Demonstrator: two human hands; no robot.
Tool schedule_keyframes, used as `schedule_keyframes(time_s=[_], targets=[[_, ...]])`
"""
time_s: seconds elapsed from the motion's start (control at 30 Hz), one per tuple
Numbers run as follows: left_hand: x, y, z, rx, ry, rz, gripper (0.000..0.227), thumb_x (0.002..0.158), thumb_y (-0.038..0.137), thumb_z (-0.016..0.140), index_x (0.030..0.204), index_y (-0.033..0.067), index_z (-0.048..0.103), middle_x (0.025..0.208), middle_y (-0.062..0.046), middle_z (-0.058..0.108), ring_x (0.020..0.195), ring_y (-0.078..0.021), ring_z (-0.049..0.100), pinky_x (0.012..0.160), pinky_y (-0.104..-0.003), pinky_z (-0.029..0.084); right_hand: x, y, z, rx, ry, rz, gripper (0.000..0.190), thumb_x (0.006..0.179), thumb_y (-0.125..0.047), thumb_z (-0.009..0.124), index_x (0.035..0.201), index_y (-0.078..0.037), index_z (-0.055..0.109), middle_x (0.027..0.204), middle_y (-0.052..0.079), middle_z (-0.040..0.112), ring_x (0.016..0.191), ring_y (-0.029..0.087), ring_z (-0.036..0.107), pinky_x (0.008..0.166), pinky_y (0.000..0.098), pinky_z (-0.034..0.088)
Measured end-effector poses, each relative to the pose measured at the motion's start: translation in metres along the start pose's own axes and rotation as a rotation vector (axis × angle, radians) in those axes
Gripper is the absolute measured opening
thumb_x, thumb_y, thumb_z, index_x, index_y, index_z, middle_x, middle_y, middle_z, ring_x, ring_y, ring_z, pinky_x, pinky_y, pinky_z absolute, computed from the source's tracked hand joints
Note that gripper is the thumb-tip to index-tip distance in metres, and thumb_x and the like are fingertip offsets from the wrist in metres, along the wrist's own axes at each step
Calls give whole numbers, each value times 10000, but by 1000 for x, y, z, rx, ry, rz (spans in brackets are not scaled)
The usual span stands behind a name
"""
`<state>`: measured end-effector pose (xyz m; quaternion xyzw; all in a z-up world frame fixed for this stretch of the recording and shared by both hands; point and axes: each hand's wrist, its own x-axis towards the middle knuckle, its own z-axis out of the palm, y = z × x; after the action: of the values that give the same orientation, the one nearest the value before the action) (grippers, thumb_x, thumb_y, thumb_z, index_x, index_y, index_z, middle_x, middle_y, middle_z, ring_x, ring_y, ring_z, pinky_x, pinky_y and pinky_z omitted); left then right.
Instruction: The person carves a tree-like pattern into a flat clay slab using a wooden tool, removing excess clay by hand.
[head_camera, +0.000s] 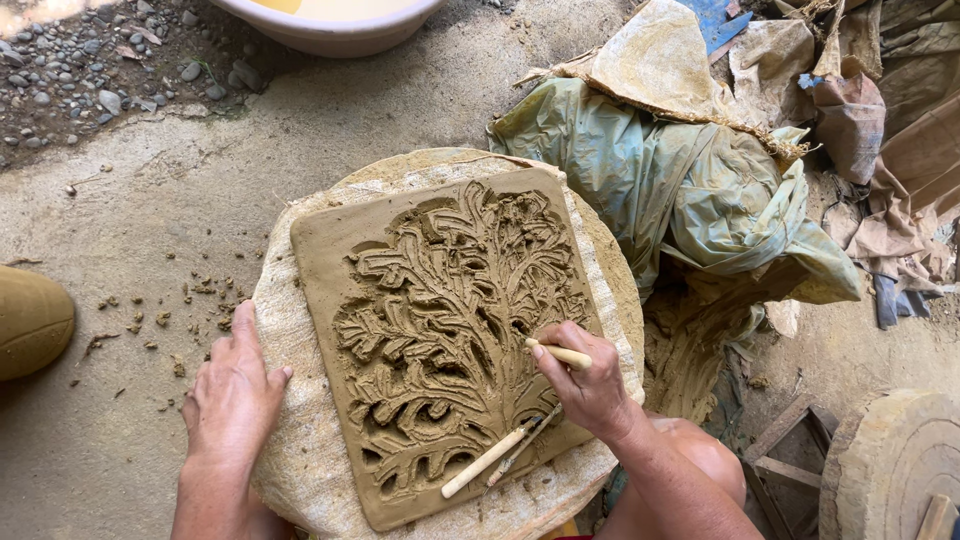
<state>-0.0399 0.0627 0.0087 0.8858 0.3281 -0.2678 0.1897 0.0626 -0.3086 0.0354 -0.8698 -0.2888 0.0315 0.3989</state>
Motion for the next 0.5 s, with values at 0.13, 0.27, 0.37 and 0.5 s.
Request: schedule_keyframes(time_s=[0.13, 0.27, 0.37, 0.5], targets=[[-2, -2, 3, -2, -7, -7, 971, 926, 233, 749, 1673, 169, 132, 1218, -208, 627, 1031, -306, 684, 899, -458, 615, -4, 1, -3, -16, 105, -4, 31, 952, -53, 676, 935, -31, 688, 753, 40, 694, 604, 89, 660, 487, 265, 513], [0, 1, -1, -4, -8, -12, 960, 919, 221, 754, 1659, 166, 144, 1221, -210, 623, 1024, -309, 688, 902, -462, 613, 2, -1, 4, 3, 64, -101, 36, 971, -52, 685, 987, -22, 673, 825, 65, 691, 667, 115, 681, 536, 252, 562], [-2, 0, -1, 22, -32, -20, 984, 934, 232, 746, 1680, 168, 107, 1195, -201, 637, 1015, -307, 690, 906, -464, 611, 0, -4, 4, -25, 46, -112, 66, 963, -47, 694, 1003, -10, 657, 841, 79, 691, 688, 134, 691, 576, 271, 560], [-3, 1, -2, 5, -37, -23, 963, 936, 237, 738, 1671, 160, 120, 1204, -204, 624, 1010, -314, 690, 894, -461, 625, 0, -4, 6, -22, 39, -72, 69, 955, -45, 697, 1001, -12, 656, 840, 80, 703, 683, 130, 707, 564, 256, 572]])
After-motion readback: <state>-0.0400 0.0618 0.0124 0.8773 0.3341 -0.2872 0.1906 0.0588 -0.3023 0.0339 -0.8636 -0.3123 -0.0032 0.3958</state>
